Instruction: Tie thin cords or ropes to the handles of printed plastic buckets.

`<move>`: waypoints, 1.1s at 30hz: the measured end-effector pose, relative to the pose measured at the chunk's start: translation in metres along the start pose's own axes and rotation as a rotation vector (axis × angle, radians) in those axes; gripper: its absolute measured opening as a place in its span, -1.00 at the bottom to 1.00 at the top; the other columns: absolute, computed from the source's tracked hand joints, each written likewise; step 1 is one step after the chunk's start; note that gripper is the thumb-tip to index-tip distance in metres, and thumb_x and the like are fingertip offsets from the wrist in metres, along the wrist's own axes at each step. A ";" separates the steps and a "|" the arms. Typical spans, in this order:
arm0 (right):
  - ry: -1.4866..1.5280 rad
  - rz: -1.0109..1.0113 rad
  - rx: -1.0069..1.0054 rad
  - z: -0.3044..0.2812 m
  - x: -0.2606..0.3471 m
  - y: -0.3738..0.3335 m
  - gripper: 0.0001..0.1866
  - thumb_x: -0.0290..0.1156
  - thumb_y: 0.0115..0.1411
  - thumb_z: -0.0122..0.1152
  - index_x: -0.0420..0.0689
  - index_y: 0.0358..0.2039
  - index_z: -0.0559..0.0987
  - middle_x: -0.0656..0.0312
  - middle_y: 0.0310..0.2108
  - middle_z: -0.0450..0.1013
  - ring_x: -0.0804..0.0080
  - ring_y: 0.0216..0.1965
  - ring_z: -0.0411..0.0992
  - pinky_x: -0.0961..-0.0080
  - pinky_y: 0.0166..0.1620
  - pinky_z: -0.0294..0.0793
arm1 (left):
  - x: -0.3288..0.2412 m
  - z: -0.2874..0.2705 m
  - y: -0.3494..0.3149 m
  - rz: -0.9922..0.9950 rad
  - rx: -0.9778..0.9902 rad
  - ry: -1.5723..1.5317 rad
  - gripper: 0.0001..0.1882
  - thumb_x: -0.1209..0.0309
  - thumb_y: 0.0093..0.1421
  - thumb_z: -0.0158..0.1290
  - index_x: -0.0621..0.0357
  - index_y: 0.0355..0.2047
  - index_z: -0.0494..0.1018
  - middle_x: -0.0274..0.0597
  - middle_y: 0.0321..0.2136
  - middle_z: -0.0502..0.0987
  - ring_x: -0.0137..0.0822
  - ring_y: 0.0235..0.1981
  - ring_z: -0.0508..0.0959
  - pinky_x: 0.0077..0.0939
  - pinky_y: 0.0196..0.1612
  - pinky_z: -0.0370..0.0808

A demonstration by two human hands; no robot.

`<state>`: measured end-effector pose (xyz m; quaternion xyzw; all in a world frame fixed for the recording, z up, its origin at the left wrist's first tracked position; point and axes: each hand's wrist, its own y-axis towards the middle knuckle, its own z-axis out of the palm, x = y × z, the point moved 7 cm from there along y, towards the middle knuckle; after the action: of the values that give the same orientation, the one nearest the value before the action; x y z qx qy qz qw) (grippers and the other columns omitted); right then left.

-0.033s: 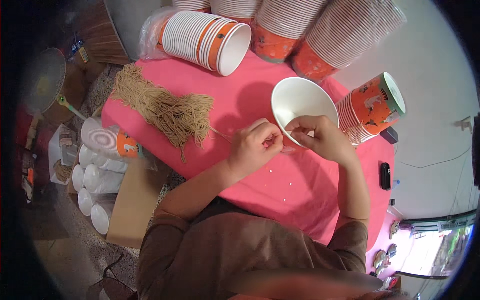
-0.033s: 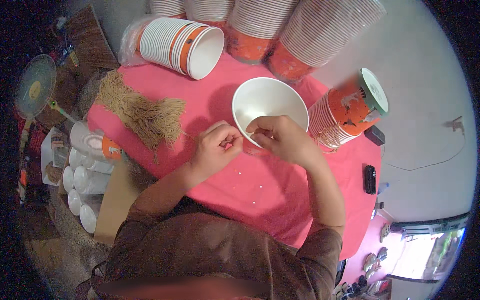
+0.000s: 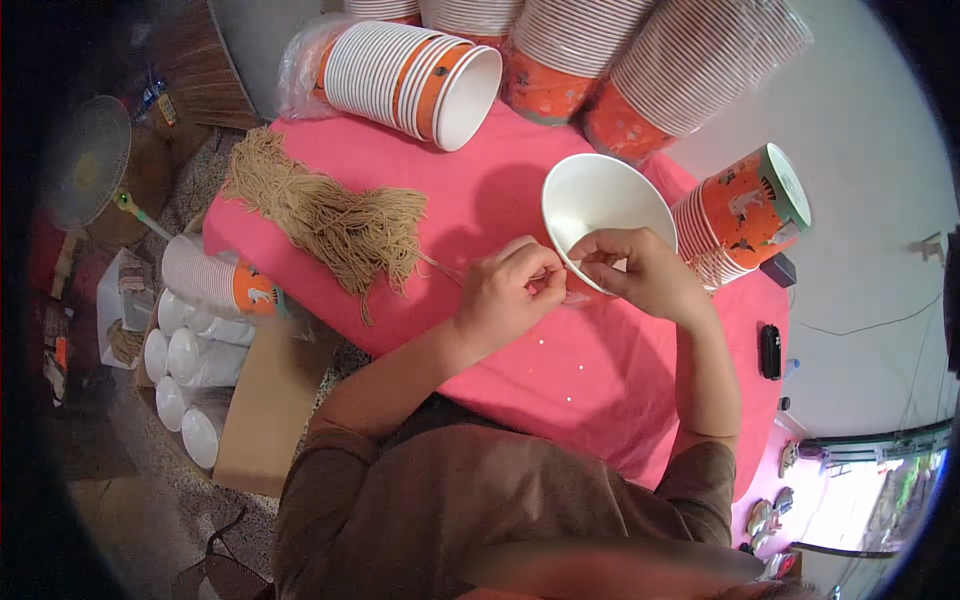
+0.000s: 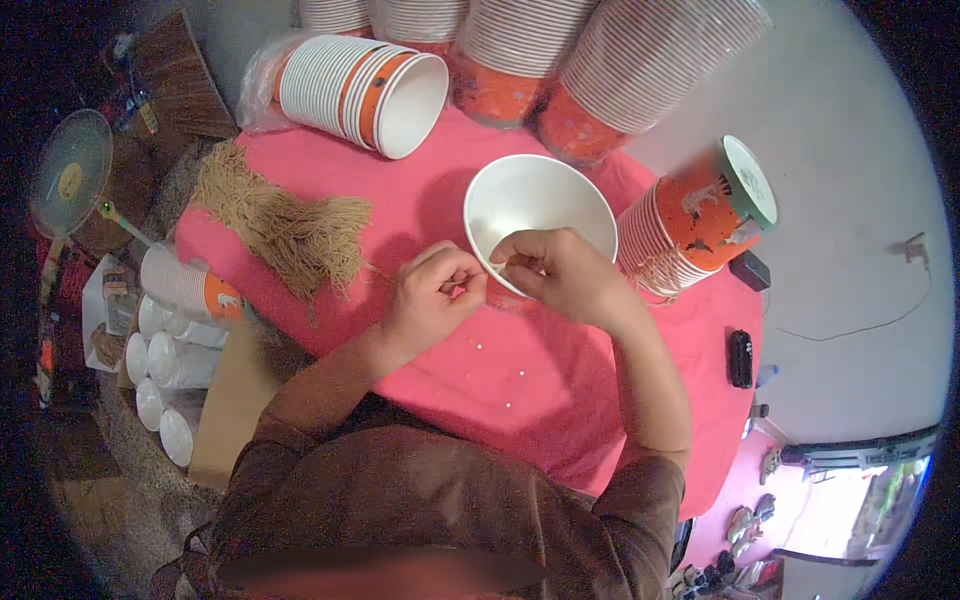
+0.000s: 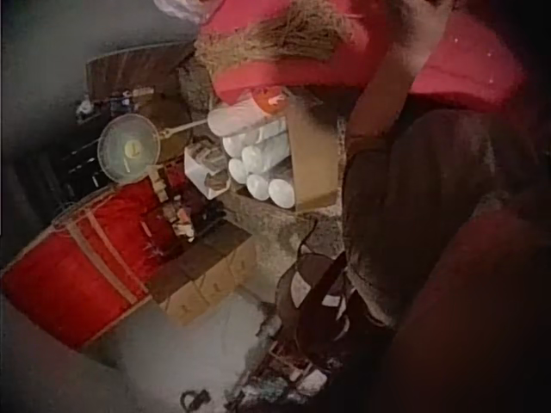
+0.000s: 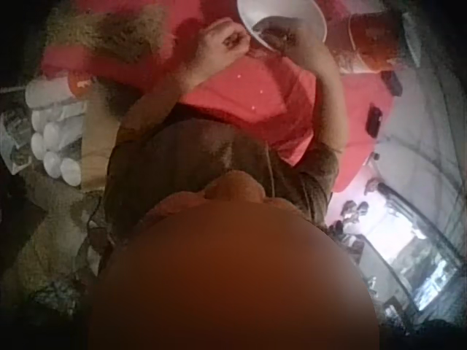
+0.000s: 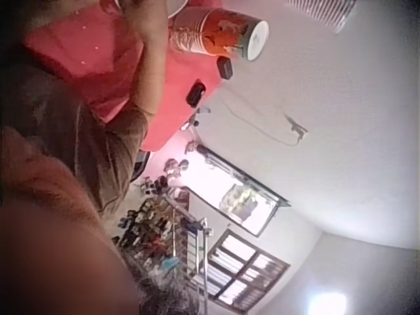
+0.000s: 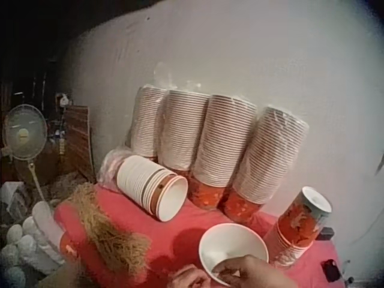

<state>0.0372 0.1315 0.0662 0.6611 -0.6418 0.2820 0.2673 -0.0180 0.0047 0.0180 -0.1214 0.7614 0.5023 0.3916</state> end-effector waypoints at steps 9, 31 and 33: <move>-0.257 -0.104 -0.064 -0.009 0.000 0.006 -0.89 -0.61 0.06 0.10 -0.27 -0.35 0.47 0.19 -0.52 0.43 0.48 -0.47 0.42 0.53 -0.39 0.41 | 0.007 -0.001 -0.003 -0.144 0.089 0.026 -0.77 0.55 0.02 0.20 0.22 -0.31 0.43 -0.22 -0.52 0.48 -0.46 -0.60 0.46 -0.58 -0.54 0.40; -0.405 0.024 -0.393 -0.067 0.002 -0.072 -0.75 -0.50 0.08 0.17 -0.22 -0.18 0.54 0.01 -0.20 0.49 0.08 -0.18 0.47 0.31 -0.11 0.43 | 0.020 -0.037 -0.017 -0.503 0.493 -0.922 -0.78 0.60 0.24 -0.15 0.35 -0.14 0.43 -0.13 -0.24 0.56 -0.42 -0.27 0.56 -0.63 -0.26 0.46; -0.337 -0.088 -0.239 -0.037 0.017 -0.044 -0.74 -0.48 0.11 0.16 -0.22 -0.16 0.53 0.02 -0.21 0.50 0.12 -0.21 0.48 0.35 -0.14 0.44 | 0.017 -0.037 -0.014 -0.475 0.449 -0.865 -0.76 0.61 0.25 -0.16 0.35 -0.12 0.43 -0.11 -0.24 0.56 -0.41 -0.27 0.56 -0.64 -0.26 0.46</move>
<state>0.0807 0.1478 0.1047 0.6901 -0.6767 0.0772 0.2447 -0.0390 -0.0300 0.0033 0.0145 0.5712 0.2289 0.7881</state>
